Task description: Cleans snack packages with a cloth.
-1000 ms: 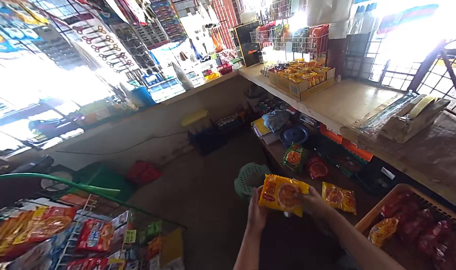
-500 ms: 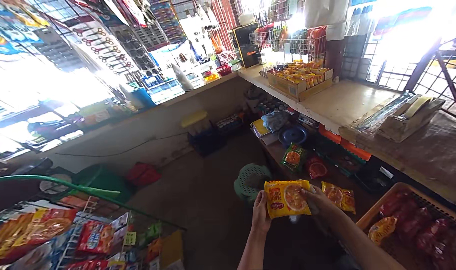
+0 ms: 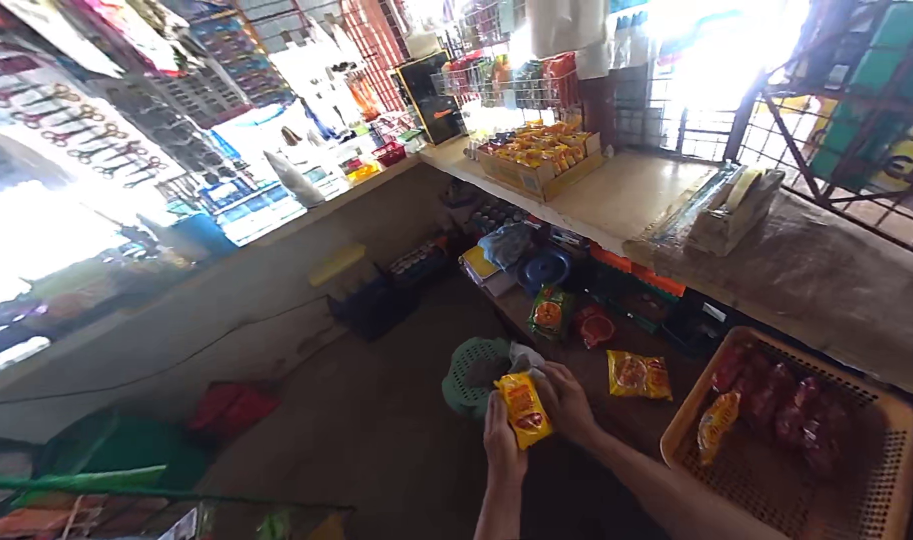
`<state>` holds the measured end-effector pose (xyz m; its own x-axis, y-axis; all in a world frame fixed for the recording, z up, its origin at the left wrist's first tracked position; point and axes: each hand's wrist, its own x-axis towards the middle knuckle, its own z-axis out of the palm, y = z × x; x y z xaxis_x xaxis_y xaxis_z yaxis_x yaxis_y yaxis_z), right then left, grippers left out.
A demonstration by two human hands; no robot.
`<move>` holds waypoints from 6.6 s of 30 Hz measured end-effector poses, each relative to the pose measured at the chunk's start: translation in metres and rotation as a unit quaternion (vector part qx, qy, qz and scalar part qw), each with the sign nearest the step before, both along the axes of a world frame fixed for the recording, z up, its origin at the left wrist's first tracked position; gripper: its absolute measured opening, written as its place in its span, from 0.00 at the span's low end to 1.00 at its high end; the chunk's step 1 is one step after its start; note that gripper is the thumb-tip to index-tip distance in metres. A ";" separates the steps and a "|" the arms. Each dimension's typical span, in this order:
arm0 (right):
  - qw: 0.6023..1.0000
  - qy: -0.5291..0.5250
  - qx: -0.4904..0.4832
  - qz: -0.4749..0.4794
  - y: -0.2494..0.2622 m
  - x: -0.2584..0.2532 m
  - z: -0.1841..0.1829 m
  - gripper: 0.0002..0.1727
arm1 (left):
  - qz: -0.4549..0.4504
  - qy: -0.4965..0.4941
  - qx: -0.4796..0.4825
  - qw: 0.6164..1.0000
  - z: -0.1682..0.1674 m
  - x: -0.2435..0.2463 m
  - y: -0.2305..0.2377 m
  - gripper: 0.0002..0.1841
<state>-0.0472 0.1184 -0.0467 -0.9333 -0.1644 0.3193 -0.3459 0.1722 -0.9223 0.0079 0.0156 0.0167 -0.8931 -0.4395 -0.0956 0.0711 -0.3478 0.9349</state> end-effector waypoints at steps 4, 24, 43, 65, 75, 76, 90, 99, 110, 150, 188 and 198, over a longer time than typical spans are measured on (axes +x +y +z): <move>0.906 -0.358 -0.219 0.052 0.044 -0.009 -0.041 0.29 | -0.093 -0.066 0.007 0.993 0.014 -0.003 -0.031 0.22; 0.944 -0.197 -0.159 -0.213 0.241 0.088 -0.012 0.28 | -0.350 0.024 -0.196 0.916 -0.059 -0.028 0.130 0.33; 0.806 -0.128 -0.251 -0.521 0.364 0.189 -0.017 0.19 | -0.467 -0.048 -0.755 0.458 -0.138 -0.057 0.278 0.35; 0.855 -0.130 -0.215 -0.454 0.323 0.157 -0.004 0.20 | -0.168 -0.383 0.102 0.903 -0.192 -0.107 0.187 0.33; 0.878 -0.155 -0.202 -0.406 0.290 0.143 0.002 0.22 | -0.080 -0.253 -0.038 0.963 -0.181 -0.128 0.166 0.25; 0.890 -0.157 -0.197 -0.380 0.286 0.137 0.006 0.23 | -0.093 -0.224 -0.014 0.970 -0.175 -0.129 0.152 0.24; 0.934 0.204 0.271 0.117 0.076 -0.038 0.027 0.21 | -0.322 -0.010 -0.088 0.943 -0.059 -0.055 0.035 0.17; 0.979 -0.086 0.171 0.064 0.018 -0.095 0.082 0.24 | -0.063 -0.020 0.017 0.998 -0.045 -0.021 -0.048 0.16; 0.932 0.325 0.140 0.077 -0.058 -0.004 0.010 0.16 | 0.178 0.038 0.207 0.961 -0.028 -0.013 -0.032 0.18; 0.959 0.220 0.089 0.155 0.016 -0.006 -0.007 0.16 | 0.008 -0.007 0.200 0.980 -0.041 -0.006 -0.046 0.15; 0.954 -0.117 -0.268 0.060 0.044 -0.004 0.026 0.27 | -0.089 -0.081 -0.037 0.992 -0.009 0.002 -0.045 0.24; 0.863 -0.369 -0.344 -0.017 0.053 0.026 -0.004 0.15 | -0.011 -0.002 0.016 1.000 -0.030 -0.025 0.036 0.20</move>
<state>-0.0209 0.1713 -0.0504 -0.9247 -0.1419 -0.3532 0.3744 -0.5055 -0.7774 -0.0173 0.0515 -0.0137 -0.9023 -0.4163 -0.1125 0.0597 -0.3788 0.9235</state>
